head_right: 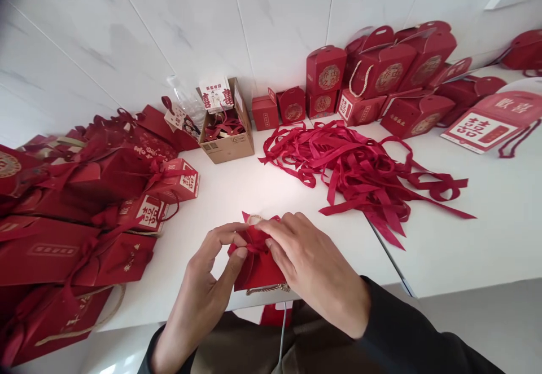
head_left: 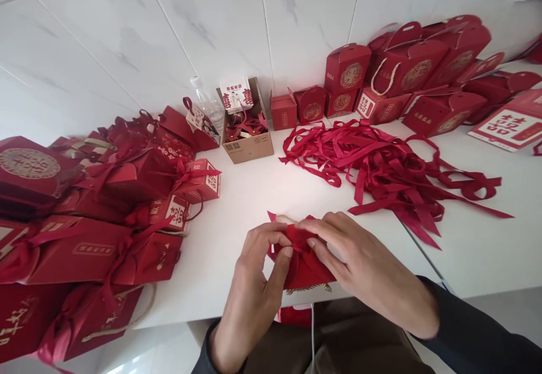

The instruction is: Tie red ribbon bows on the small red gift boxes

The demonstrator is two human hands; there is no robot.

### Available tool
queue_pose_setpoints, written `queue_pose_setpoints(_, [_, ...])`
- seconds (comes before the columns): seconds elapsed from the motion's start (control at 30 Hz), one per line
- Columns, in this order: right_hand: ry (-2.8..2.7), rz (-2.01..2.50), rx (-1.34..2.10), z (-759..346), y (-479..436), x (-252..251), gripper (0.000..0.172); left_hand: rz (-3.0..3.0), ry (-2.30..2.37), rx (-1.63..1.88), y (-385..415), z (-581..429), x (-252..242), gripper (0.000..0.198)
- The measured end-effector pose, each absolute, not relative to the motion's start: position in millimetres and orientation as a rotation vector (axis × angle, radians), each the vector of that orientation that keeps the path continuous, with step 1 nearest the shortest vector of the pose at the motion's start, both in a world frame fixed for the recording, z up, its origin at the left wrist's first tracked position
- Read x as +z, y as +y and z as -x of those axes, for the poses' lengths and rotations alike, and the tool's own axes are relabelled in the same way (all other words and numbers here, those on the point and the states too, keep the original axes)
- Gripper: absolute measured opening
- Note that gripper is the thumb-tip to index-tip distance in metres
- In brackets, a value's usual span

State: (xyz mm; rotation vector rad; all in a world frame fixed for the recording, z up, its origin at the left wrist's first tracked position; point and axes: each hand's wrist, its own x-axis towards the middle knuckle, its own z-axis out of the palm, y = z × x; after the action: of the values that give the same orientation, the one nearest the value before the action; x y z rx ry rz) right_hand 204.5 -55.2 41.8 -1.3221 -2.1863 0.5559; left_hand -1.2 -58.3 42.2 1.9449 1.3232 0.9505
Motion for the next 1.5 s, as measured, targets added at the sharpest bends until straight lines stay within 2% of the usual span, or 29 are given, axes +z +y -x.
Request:
queue_pose_setpoints(0.1, [-2.218,1.344,0.547,-204.1,-52.6,42.3,0.015,-1.971,1.318,0.942,-58.2,2.5,42.6,0.011])
queue_pose_setpoints(0.57, [-2.076,1.402,0.509,-225.4,-57.3,43.2,0.008,-2.053,1.326,0.942,-56.2,-3.2,43.5,0.013])
queue_pose_setpoints(0.63, [-2.069,1.398,0.506,-225.4,-57.8,42.4,0.009,-2.112,1.329,0.929,-56.3,-9.3,43.8,0.017])
queue_pose_setpoints(0.73, [-2.068,1.413,0.511,-226.5,-59.3,41.5,0.010,-2.185,1.348,0.906,-55.8,-17.1,43.6,0.012])
queue_pose_setpoints(0.97, [-1.974,1.517,0.510,-232.0,-63.5,40.8,0.010,-2.073,1.392,0.949,-61.5,-10.3,41.3,0.017])
queue_pose_setpoints(1.1, [-1.906,1.508,0.532,-231.6,-64.0,41.8,0.012,-1.724,1.811,1.021,-72.5,6.2,29.6,0.020])
queue_pose_setpoints(1.17, [-1.870,1.495,0.543,-230.5,-64.3,42.3,0.013,-1.545,1.978,0.946,-77.7,12.9,22.9,0.034])
queue_pose_setpoints(1.3, [-1.756,1.511,0.643,-226.7,-64.3,44.9,0.018,-1.396,1.813,0.728,-83.8,13.2,19.0,0.054])
queue_pose_setpoints(1.5, [-1.536,1.493,0.953,-218.1,-62.8,56.0,0.031,-1.204,1.590,0.938,-80.7,4.2,24.7,0.048])
